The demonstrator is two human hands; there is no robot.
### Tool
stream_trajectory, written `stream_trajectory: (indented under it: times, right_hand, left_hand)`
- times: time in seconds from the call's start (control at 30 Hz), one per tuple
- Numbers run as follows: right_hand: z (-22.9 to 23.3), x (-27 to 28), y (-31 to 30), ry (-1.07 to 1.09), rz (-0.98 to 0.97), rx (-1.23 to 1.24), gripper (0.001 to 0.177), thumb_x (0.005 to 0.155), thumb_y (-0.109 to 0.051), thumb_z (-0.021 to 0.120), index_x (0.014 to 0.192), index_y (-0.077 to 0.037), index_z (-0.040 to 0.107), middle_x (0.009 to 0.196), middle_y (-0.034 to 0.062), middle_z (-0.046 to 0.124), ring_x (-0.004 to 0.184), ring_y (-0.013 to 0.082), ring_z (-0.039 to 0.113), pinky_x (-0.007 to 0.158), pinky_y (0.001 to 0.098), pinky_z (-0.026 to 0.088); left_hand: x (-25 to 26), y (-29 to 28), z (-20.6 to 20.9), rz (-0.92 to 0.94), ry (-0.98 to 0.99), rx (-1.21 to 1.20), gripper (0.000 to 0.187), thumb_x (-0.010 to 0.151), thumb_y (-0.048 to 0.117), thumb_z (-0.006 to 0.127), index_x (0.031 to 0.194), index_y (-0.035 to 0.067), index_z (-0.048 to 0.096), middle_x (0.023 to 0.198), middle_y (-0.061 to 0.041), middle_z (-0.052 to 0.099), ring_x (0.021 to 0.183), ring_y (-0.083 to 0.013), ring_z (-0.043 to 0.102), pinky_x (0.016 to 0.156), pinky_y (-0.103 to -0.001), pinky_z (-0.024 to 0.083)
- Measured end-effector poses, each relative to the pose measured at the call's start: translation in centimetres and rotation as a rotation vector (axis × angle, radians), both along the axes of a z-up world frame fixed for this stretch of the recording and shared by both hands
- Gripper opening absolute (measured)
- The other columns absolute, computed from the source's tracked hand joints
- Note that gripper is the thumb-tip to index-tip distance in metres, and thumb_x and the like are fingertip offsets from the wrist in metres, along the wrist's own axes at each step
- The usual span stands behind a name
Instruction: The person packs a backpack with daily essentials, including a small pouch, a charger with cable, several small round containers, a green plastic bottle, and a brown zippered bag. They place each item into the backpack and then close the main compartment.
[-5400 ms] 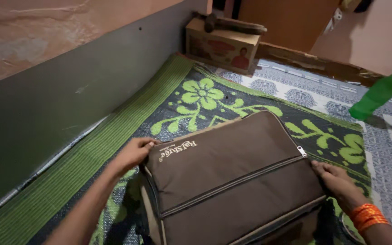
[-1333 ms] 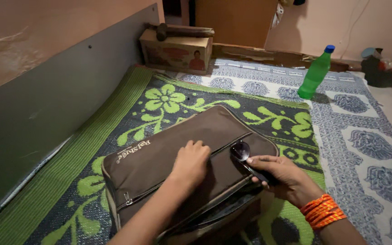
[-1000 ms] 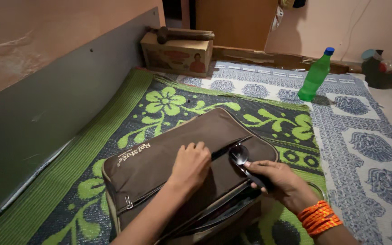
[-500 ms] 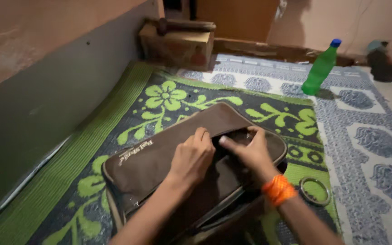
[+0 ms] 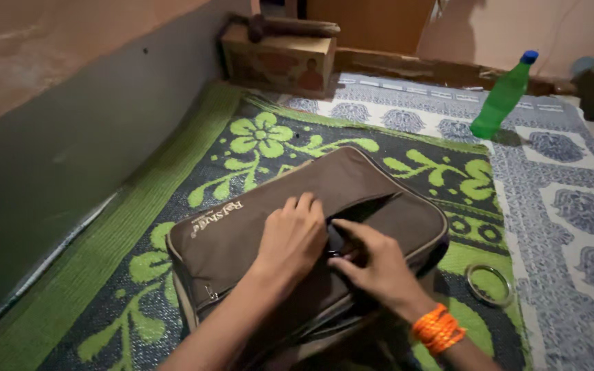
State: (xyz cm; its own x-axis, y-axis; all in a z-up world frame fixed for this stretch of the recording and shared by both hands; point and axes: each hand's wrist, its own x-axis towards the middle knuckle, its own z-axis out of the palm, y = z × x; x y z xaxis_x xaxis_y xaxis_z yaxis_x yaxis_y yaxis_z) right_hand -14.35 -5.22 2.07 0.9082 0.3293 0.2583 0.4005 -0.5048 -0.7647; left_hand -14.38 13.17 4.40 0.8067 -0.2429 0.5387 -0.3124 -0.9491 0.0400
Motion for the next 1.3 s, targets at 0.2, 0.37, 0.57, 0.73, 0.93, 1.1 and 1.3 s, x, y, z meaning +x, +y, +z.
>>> stream_trajectory:
  times: [0.2,0.37,0.57,0.73,0.93,1.1,1.3]
  right_hand:
    - [-3.1,1.3,5.0,-0.141,0.04,0.086,0.05,0.081,-0.02,0.082,0.122,0.002,0.064,0.098,0.0213,0.073,0.087,0.0344,0.071,0.075,0.0409,0.058]
    - [-4.4,2.4,8.4,-0.488,0.191,-0.16,0.027,0.074,-0.009,0.074,0.095,0.004,0.064,0.094,0.0283,0.067,0.095,0.0519,0.058,0.085,0.0581,0.047]
    - [-2.8,3.3,8.0,-0.348,0.014,-0.391,0.014,0.074,-0.009,0.069,0.085,-0.003,0.063,0.091,0.0227,0.067,0.095,0.0436,0.062,0.085,0.0514,0.05]
    - [-0.7,3.9,5.3,-0.557,0.181,-0.411,0.017,0.072,-0.005,0.065,0.088,-0.003,0.062,0.089,0.0215,0.065,0.092,0.0439,0.061,0.083,0.0522,0.048]
    - [1.7,6.8,5.5,-0.314,0.488,-0.393,0.023,0.087,-0.012,0.067,0.109,-0.005,0.07,0.104,0.0191,0.073,0.101,0.0422,0.063,0.084,0.0528,0.046]
    - [2.6,10.3,5.0,-0.064,0.654,-0.495,0.019,0.081,-0.013,0.074,0.098,-0.004,0.075,0.092,0.0161,0.077,0.085,0.0318,0.072,0.071,0.0394,0.055]
    - [3.4,12.4,5.5,0.455,1.023,-0.783,0.022,0.088,-0.017,0.067,0.09,0.003,0.074,0.068,0.0035,0.06,0.061,0.0158,0.049,0.053,0.0341,0.042]
  left_hand:
    - [-2.8,2.6,1.2,0.21,0.213,0.093,0.019,0.074,0.015,0.072,0.091,0.006,0.07,0.093,-0.015,0.072,0.087,-0.0328,0.072,0.071,-0.043,0.058]
    - [-2.4,3.2,1.6,0.174,0.183,0.086,0.007,0.078,0.008,0.068,0.083,0.007,0.072,0.088,-0.015,0.074,0.084,-0.0317,0.074,0.069,-0.043,0.059]
    - [-4.0,4.0,0.9,0.039,0.029,0.077,0.018,0.073,0.011,0.068,0.09,0.005,0.067,0.089,-0.012,0.069,0.088,-0.0296,0.069,0.069,-0.039,0.057]
    - [-7.4,2.5,-1.0,-0.04,0.113,-0.06,0.028,0.089,0.028,0.069,0.093,0.0,0.065,0.089,-0.015,0.065,0.089,-0.033,0.064,0.075,-0.042,0.05]
    - [-7.3,0.6,-0.7,0.121,0.426,-0.176,0.038,0.086,0.034,0.072,0.101,0.0,0.066,0.096,-0.017,0.066,0.098,-0.0363,0.063,0.085,-0.049,0.044]
    - [-7.0,1.2,1.3,-0.028,0.354,-0.676,0.039,0.085,0.029,0.075,0.111,0.001,0.069,0.101,-0.02,0.071,0.102,-0.039,0.066,0.088,-0.048,0.05]
    - [-7.7,2.0,2.0,-0.185,0.438,-0.805,0.03,0.087,0.027,0.073,0.104,0.002,0.073,0.098,-0.017,0.074,0.096,-0.0346,0.072,0.084,-0.041,0.055]
